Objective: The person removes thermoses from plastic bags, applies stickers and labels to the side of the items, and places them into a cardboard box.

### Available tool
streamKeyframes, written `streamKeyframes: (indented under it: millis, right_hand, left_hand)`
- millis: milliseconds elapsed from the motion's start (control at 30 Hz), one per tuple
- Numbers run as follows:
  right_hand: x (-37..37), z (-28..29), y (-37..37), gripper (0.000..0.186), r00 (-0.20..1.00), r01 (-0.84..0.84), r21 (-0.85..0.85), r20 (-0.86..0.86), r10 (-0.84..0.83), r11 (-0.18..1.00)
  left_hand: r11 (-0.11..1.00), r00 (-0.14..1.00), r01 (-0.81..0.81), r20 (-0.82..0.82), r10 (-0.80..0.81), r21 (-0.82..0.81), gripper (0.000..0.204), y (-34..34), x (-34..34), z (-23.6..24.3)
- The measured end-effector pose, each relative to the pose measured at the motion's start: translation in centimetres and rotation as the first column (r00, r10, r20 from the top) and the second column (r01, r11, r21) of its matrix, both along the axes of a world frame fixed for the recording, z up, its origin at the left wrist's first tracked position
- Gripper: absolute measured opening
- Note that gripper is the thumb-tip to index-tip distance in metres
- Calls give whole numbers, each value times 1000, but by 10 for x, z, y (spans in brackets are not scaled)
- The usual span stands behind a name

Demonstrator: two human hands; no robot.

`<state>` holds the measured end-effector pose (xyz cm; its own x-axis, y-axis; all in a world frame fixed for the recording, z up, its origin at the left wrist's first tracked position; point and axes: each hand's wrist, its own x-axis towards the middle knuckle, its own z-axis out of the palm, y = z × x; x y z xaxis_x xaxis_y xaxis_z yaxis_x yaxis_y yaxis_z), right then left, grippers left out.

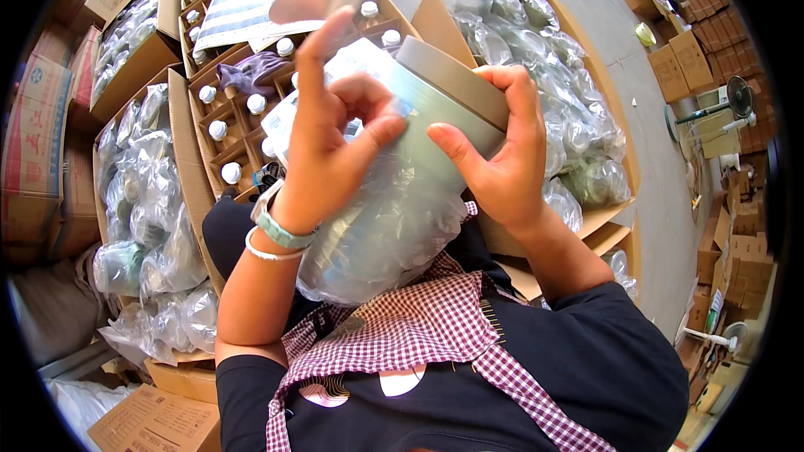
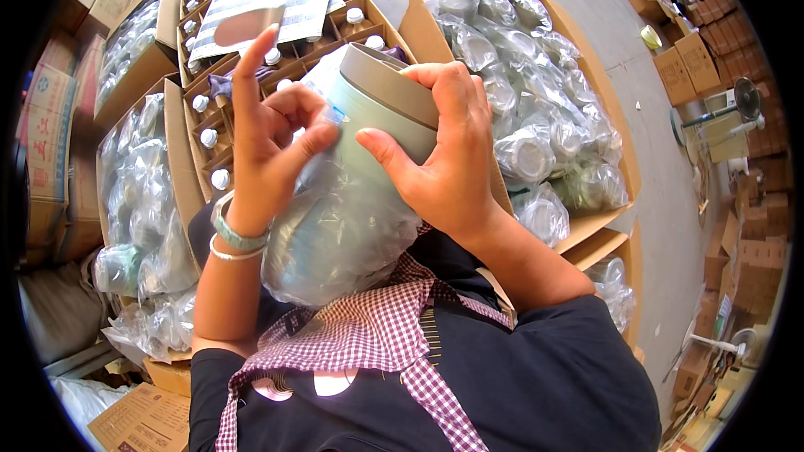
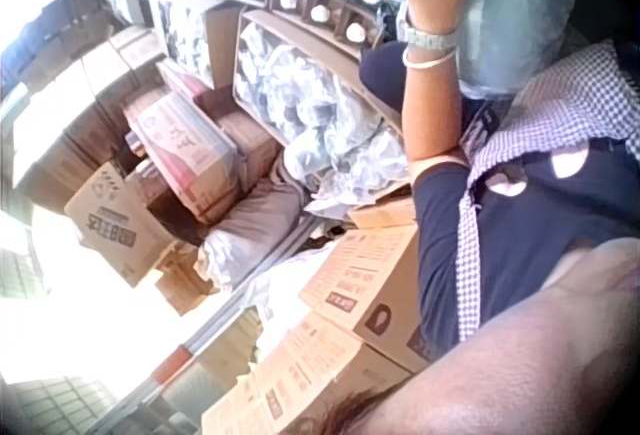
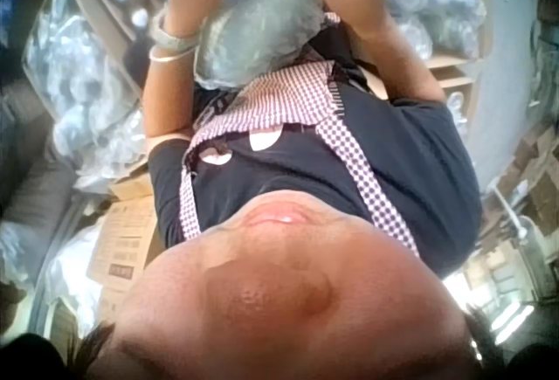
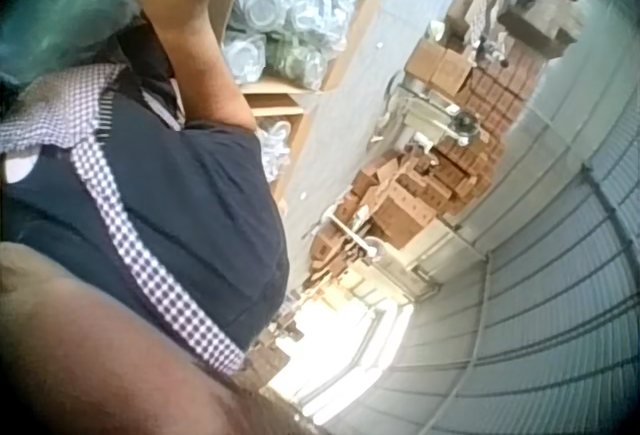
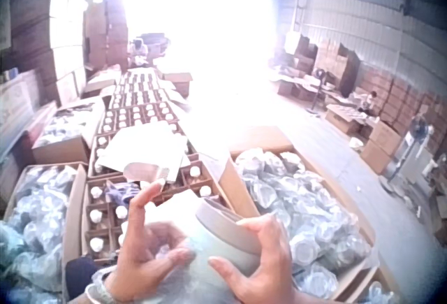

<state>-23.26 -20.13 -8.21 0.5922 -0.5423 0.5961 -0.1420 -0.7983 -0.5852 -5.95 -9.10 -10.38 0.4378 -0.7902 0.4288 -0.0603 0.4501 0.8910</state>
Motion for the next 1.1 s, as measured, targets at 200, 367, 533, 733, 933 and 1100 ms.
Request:
streamKeyframes:
  millis: [200, 367, 533, 733, 933, 1100]
  right_hand:
    - [-5, -2, -1, 47, 999, -30, 76, -20, 32, 997]
    - [-6, -3, -1, 46, 1000, -27, 91, 9, 27, 995]
    - [-7, 0, 5, 47, 996, -60, 197, 70, 47, 979]
    - [-15, -4, 3, 51, 990, -138, 258, 19, 138, 956]
    - [-27, -25, -5, 55, 982, -167, 429, 151, 112, 888]
    - [-33, -41, -20, 59, 967, -229, 493, 217, 136, 839]
  left_hand:
    - [947, 839, -319, -478, 260, -44, 48, 16, 51, -14]
    - [950, 849, -308, -467, 248, -55, 23, 29, 37, -17]
    - [866, 802, -499, -392, 450, -27, 14, 37, 57, -27]
    - [791, 797, -589, -44, 603, 169, 22, 56, 113, -61]
    - [320, 543, -819, 823, 167, 475, 53, 101, 160, -122]
    - [-338, 831, -549, 542, -125, 764, 23, 140, 175, -200]
